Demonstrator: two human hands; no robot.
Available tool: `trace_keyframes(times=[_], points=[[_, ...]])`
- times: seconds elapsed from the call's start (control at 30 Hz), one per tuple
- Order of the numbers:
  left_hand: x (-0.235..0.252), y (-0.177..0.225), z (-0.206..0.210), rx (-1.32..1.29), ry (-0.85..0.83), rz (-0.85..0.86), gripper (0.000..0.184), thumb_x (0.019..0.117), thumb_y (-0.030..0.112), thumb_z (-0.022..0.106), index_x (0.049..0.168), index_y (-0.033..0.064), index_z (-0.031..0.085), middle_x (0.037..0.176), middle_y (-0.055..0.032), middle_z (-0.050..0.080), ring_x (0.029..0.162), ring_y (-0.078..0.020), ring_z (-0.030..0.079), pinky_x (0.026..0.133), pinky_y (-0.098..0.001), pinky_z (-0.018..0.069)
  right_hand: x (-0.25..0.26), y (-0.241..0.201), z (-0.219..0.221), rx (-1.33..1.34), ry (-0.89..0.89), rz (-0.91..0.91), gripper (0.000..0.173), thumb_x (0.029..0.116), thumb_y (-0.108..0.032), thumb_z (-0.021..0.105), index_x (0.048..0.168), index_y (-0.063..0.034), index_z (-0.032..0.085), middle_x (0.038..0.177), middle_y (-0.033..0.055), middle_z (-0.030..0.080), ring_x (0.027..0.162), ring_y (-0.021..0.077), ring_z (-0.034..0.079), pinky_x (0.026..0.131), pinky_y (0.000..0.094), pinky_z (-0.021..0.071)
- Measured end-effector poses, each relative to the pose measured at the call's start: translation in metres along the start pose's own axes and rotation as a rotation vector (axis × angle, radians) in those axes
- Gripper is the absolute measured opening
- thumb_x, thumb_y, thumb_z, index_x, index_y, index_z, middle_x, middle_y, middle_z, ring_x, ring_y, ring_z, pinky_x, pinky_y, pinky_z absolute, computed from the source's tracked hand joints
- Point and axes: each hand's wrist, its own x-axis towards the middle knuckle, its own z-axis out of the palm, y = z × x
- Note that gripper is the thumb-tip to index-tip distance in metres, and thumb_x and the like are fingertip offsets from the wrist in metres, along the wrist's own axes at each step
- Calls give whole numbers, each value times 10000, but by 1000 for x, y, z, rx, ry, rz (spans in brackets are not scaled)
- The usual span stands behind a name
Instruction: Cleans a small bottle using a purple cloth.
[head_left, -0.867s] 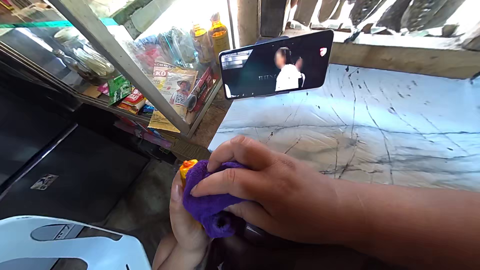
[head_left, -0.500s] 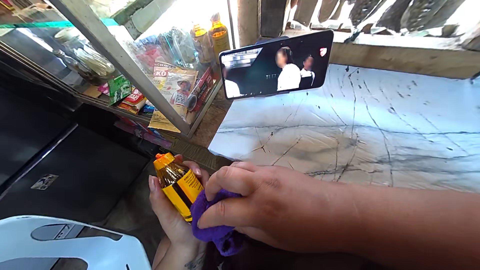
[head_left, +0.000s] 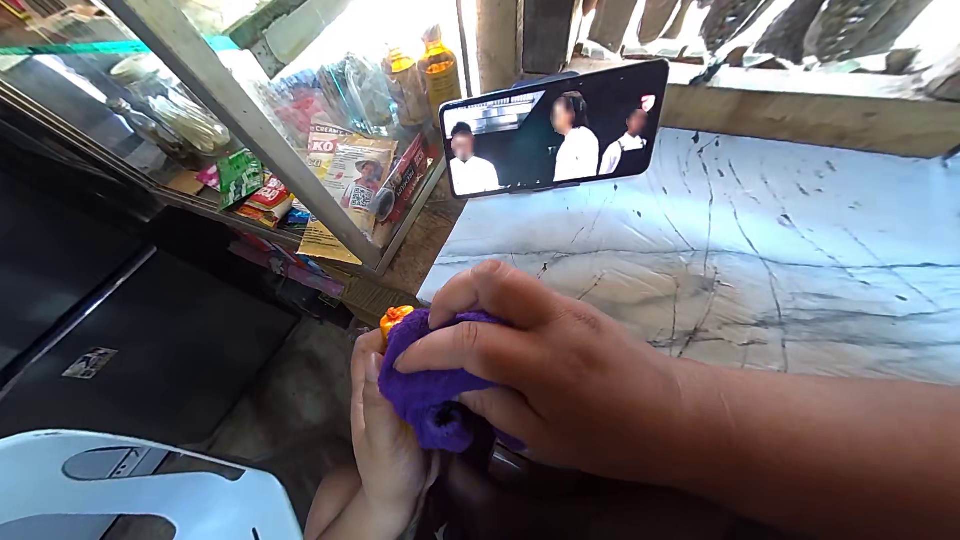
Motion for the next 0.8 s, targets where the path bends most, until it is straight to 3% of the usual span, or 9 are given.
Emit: trace_keyframes(times=[0.27,0.4,0.6,0.8], points=[[-3,-4,-4,-7,-102,21,364,1025,453,523,1243,172,600,1102,55,694,1030,-46,660,910,-252,547,-1,2,1,-29,1,30,252,934,-170,653,1168,-182,747,1129,35,605,1061,120,604,811,217,545],[0,0,-4,-75,-93,-5,341,1021,456,520,1181,202,682,1070,58,727,1008,-37,683,888,-238,565,-1,3,0,-4,-27,9,247,932,-166,664,1163,-184,752,1116,29,612,1048,111,603,815,214,541],[10,10,1,-334,-62,-89,344,1026,376,532,1114,102,719,1016,-33,749,986,-95,715,873,-264,584,-3,4,1,34,-139,-33,268,959,-165,641,1209,-200,732,1150,35,613,1080,137,606,817,231,553],[16,14,3,-408,-10,-101,389,1052,342,459,1161,40,678,1012,-80,736,943,-123,719,856,-262,585,-6,3,5,49,-222,-116,241,986,-151,593,1179,-184,733,1130,58,655,1065,189,625,818,268,546]])
